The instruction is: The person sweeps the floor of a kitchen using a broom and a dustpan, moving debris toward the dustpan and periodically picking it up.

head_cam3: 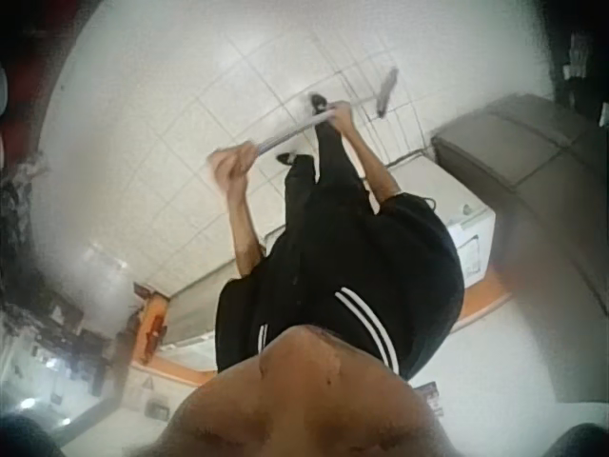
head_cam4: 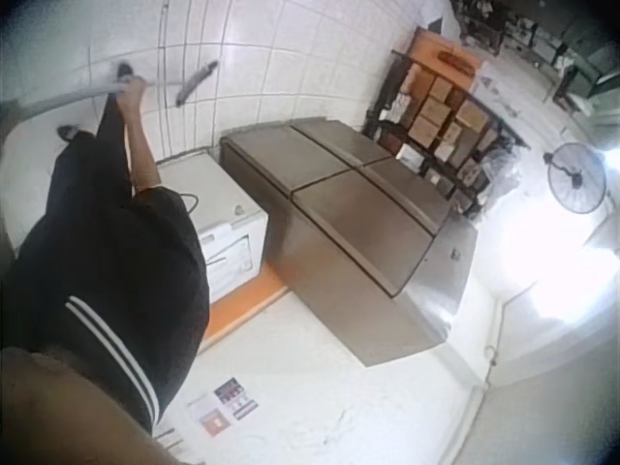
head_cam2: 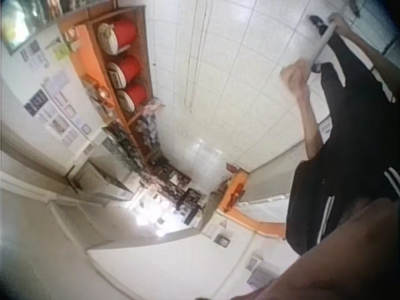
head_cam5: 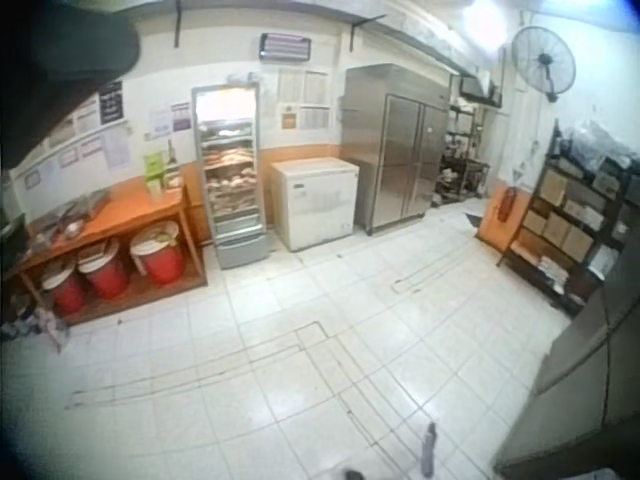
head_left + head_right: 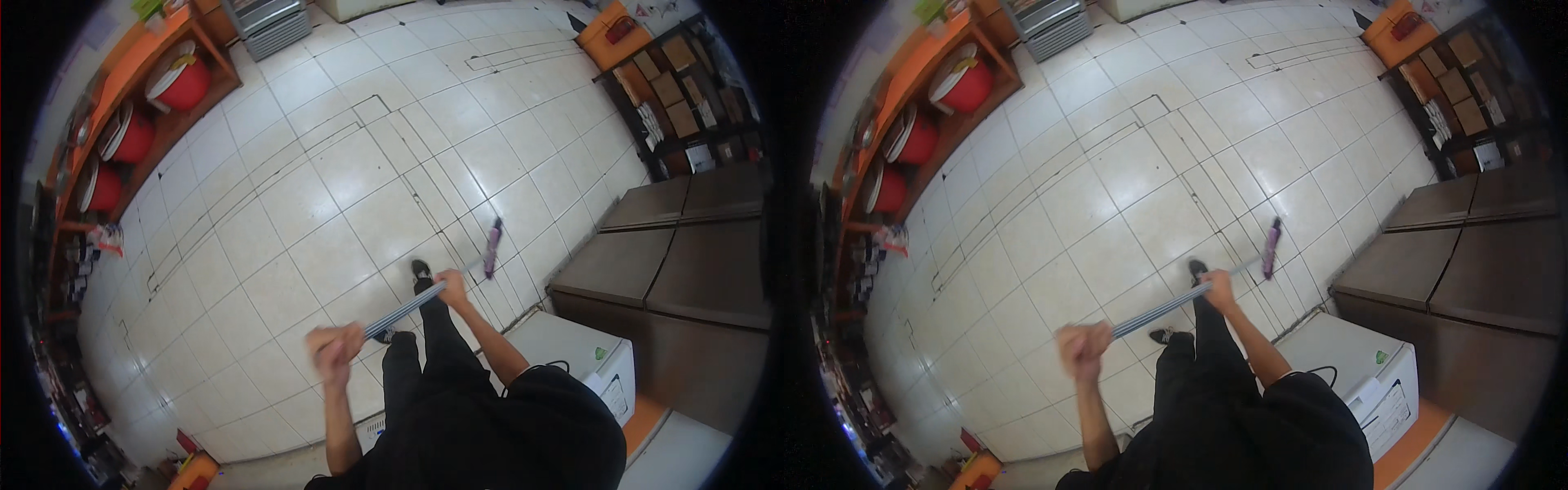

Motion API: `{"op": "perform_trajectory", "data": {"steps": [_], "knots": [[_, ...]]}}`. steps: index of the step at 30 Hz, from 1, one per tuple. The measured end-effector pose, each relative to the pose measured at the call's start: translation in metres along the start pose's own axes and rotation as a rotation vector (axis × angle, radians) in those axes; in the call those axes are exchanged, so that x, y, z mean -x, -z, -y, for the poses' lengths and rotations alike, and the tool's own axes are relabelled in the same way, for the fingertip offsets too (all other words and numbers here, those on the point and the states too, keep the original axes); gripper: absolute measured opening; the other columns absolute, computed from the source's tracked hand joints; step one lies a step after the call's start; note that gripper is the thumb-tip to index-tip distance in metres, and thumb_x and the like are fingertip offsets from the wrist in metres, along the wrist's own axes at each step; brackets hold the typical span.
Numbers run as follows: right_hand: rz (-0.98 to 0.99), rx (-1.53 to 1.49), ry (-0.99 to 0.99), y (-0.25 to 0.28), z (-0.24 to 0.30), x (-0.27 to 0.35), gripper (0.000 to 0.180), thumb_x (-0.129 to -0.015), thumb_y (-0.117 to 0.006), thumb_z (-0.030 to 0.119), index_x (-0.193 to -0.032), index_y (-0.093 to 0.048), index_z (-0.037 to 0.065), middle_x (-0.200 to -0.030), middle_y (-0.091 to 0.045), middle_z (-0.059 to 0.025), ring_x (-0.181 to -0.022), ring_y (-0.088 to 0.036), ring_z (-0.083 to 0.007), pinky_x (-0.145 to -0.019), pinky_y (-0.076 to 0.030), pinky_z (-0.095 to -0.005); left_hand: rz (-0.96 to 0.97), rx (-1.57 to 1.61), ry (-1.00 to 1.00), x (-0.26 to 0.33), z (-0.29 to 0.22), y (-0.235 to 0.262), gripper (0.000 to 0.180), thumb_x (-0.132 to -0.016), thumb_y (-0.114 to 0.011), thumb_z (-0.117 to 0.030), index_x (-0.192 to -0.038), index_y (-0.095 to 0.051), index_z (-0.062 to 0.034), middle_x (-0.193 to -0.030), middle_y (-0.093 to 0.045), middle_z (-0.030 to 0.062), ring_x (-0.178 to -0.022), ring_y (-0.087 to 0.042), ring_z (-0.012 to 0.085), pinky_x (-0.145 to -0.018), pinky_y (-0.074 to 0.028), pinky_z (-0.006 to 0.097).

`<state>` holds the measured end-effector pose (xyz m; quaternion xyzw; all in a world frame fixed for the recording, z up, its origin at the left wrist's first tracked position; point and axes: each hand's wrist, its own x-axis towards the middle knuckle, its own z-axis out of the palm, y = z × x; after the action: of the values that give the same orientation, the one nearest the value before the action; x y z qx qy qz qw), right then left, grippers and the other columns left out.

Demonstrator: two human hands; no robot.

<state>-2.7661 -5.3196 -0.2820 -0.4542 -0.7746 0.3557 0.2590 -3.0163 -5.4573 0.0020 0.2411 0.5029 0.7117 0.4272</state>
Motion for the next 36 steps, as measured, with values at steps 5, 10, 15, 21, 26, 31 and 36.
{"op": "perform_trajectory", "data": {"steps": [5, 10, 15, 21, 26, 31, 36], "knots": [[-0.168, 0.197, -0.087, 0.039, -0.145, -0.001, 0.013, -0.059, -0.065, 0.015, -0.059, -0.056, 0.005, -0.061, -0.054, -0.0150, -0.067, -0.053, -0.0355, -0.062, -0.041, -0.0447, 0.038, 0.060, 0.004, -0.061, 0.145, -0.112, 0.021, -0.085, -0.045, -0.012, -0.066, -0.041, -0.0026, -0.051, -0.037, 0.0044, -0.045, -0.033, 0.0134, -0.049, -0.033, 0.031], [0.039, 0.374, -0.212, 0.033, -0.233, -0.080, 0.018, -0.073, -0.059, 0.018, -0.062, -0.057, 0.005, -0.069, -0.055, -0.0150, -0.075, -0.053, -0.0347, -0.065, -0.041, -0.0454, 0.110, 0.002, 0.007, -0.150, 0.182, -0.163, 0.031, -0.080, -0.037, -0.007, -0.049, -0.033, -0.0038, -0.043, -0.030, 0.0037, -0.043, -0.032, 0.0154, -0.048, -0.032, 0.030], [0.104, 0.377, -0.154, 0.018, -0.248, -0.212, 0.016, -0.074, -0.057, 0.015, -0.063, -0.055, 0.003, -0.069, -0.052, -0.0147, -0.077, -0.051, -0.0342, -0.070, -0.040, -0.0454, -0.185, 0.025, 0.029, -0.229, 0.195, -0.157, 0.036, -0.080, -0.035, -0.016, -0.047, -0.024, -0.0110, -0.041, -0.026, 0.0029, -0.041, -0.027, 0.0150, -0.052, -0.031, 0.034], [-0.017, 0.025, 0.078, -0.006, -0.193, -0.345, 0.012, -0.063, -0.056, 0.005, -0.061, -0.044, 0.009, -0.062, -0.047, -0.0086, -0.068, -0.047, -0.0306, -0.068, -0.035, -0.0407, -0.292, -0.066, -0.097, -0.299, 0.122, -0.205, 0.034, -0.082, -0.034, -0.017, -0.049, -0.023, -0.0141, -0.041, -0.023, -0.0003, -0.041, -0.023, 0.0131, -0.054, -0.030, 0.033], [0.134, -0.329, 0.137, -0.053, -0.097, -0.398, 0.018, -0.055, -0.058, 0.003, -0.054, -0.043, 0.014, -0.058, -0.047, -0.0047, -0.066, -0.048, -0.0274, -0.066, -0.035, -0.0361, -0.346, -0.267, -0.228, -0.314, 0.049, -0.243, 0.036, -0.083, -0.035, -0.016, -0.048, -0.023, -0.0120, -0.040, -0.024, 0.0000, -0.040, -0.023, 0.0123, -0.051, -0.028, 0.032], [0.266, -0.662, 0.233, -0.150, -0.022, -0.383, 0.019, -0.061, -0.054, 0.005, -0.053, -0.039, 0.013, -0.052, -0.043, -0.0034, -0.054, -0.045, -0.0257, -0.057, -0.034, -0.0350, -0.228, -0.637, -0.312, -0.315, 0.035, -0.242, 0.038, -0.081, -0.041, -0.013, -0.046, -0.027, -0.0065, -0.040, -0.028, 0.0014, -0.036, -0.028, 0.0136, -0.043, -0.026, 0.030], [0.420, -0.662, 0.270, -0.185, 0.034, -0.365, 0.015, -0.063, -0.060, 0.007, -0.059, -0.046, 0.013, -0.058, -0.047, -0.0048, -0.068, -0.050, -0.0245, -0.068, -0.037, -0.0353, -0.362, -0.732, -0.328, -0.302, -0.009, -0.198, 0.041, -0.084, -0.042, -0.020, -0.049, -0.027, -0.0083, -0.041, -0.029, 0.0002, -0.037, -0.027, 0.0116, -0.042, -0.023, 0.027]]}}
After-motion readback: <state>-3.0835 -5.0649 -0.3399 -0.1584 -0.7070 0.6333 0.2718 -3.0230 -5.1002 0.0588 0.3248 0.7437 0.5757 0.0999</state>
